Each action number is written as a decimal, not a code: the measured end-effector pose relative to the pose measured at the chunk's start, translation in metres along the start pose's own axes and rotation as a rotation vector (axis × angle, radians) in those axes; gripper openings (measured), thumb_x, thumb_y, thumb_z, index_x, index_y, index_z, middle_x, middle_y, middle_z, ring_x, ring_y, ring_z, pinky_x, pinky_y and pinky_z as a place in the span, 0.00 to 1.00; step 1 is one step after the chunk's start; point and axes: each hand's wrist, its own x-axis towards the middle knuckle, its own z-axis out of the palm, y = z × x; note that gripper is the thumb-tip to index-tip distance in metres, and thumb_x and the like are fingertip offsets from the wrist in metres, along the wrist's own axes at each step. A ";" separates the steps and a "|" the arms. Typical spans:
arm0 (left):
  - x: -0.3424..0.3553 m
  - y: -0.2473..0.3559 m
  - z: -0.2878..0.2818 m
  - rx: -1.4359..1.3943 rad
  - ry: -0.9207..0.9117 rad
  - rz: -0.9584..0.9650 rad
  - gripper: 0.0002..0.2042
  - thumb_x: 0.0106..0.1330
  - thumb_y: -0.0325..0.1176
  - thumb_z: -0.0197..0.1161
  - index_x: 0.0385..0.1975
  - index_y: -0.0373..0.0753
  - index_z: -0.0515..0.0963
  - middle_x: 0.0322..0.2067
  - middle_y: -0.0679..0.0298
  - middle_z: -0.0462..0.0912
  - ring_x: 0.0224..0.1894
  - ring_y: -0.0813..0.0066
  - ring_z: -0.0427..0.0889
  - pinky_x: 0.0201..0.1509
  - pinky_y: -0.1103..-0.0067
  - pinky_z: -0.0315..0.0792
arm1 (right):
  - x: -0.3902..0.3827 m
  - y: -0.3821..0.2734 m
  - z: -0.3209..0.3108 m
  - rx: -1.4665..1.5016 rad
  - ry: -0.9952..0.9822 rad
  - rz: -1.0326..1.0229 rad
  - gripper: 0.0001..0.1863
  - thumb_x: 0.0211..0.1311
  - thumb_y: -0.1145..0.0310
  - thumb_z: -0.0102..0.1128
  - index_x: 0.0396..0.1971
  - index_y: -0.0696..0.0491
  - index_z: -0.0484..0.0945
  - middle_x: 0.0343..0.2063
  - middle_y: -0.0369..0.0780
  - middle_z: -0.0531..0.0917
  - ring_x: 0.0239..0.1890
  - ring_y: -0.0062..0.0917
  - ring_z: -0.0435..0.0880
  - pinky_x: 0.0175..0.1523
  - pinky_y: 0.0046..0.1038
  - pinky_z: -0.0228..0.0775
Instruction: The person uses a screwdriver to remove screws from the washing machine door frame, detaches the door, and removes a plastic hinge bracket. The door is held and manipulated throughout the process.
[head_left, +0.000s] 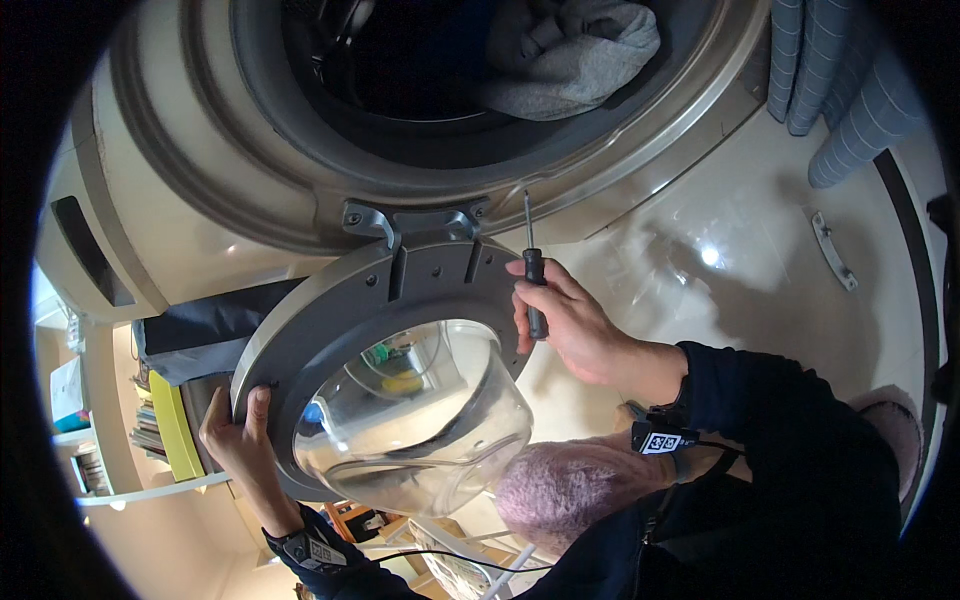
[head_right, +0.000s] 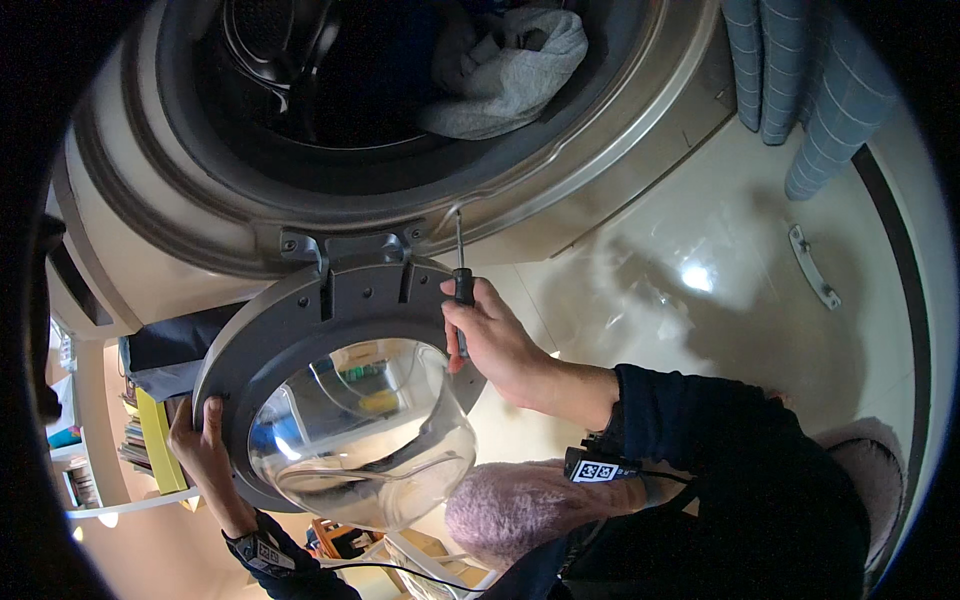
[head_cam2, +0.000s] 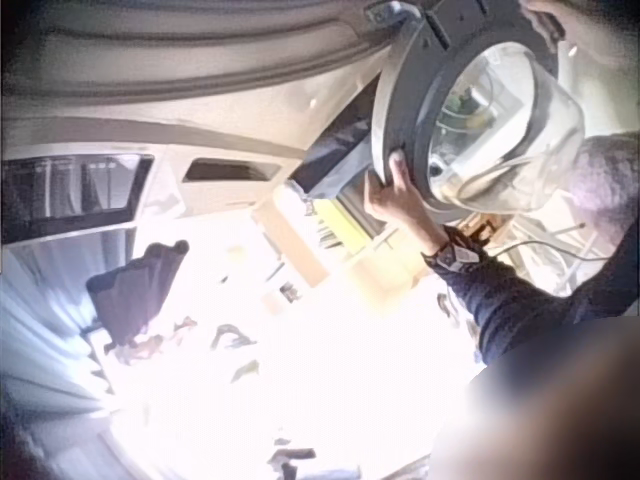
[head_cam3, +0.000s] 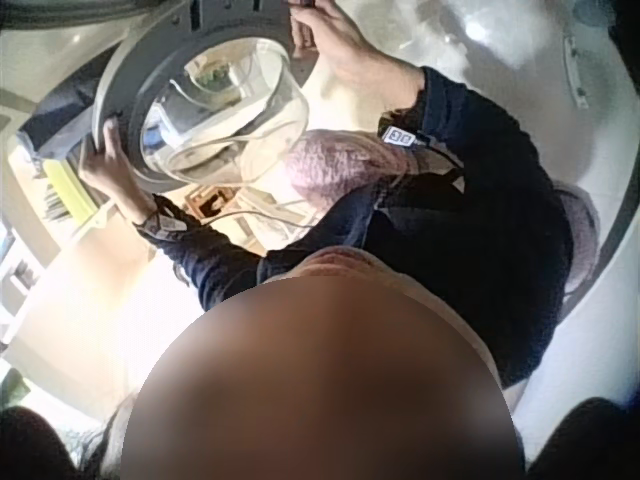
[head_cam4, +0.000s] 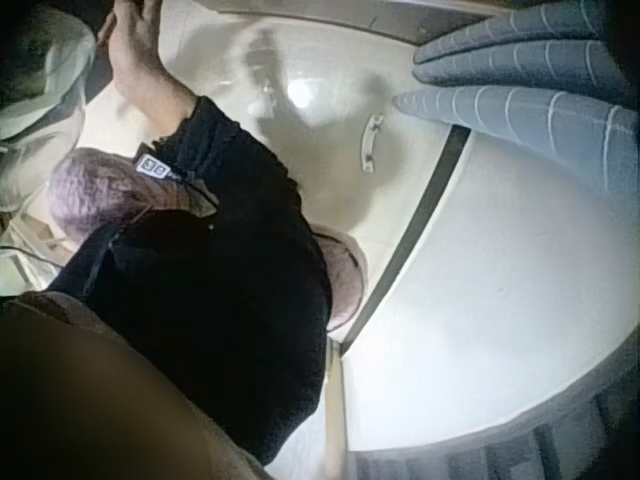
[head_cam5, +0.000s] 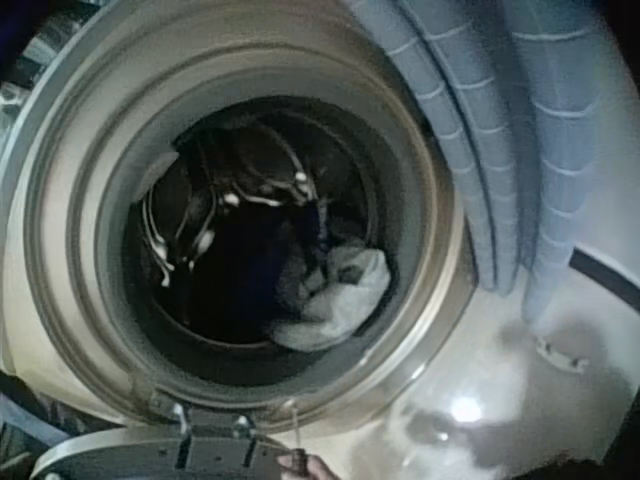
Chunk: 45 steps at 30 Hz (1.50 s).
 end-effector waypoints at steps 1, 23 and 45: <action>0.000 0.000 0.000 0.004 -0.014 -0.010 0.28 0.56 0.54 0.71 0.22 0.31 0.72 0.15 0.64 0.68 0.22 0.79 0.61 0.24 0.77 0.59 | -0.003 -0.001 0.000 -0.011 -0.038 0.017 0.18 0.74 0.56 0.46 0.53 0.54 0.67 0.16 0.33 0.68 0.13 0.16 0.65 0.20 0.23 0.60; 0.000 0.000 -0.001 0.083 0.015 0.023 0.28 0.58 0.56 0.69 0.26 0.28 0.77 0.17 0.60 0.76 0.22 0.74 0.67 0.28 0.76 0.66 | 0.011 -0.013 -0.008 -0.328 -0.108 -0.024 0.19 0.75 0.57 0.42 0.47 0.58 0.73 0.13 0.30 0.65 0.11 0.12 0.56 0.16 0.19 0.46; 0.004 0.004 0.001 0.164 0.060 0.056 0.30 0.57 0.56 0.69 0.17 0.31 0.70 0.11 0.61 0.62 0.18 0.75 0.57 0.21 0.75 0.56 | 0.008 -0.025 0.016 -2.031 0.336 -0.862 0.13 0.49 0.72 0.57 0.37 0.60 0.78 0.17 0.41 0.83 0.20 0.35 0.84 0.26 0.36 0.74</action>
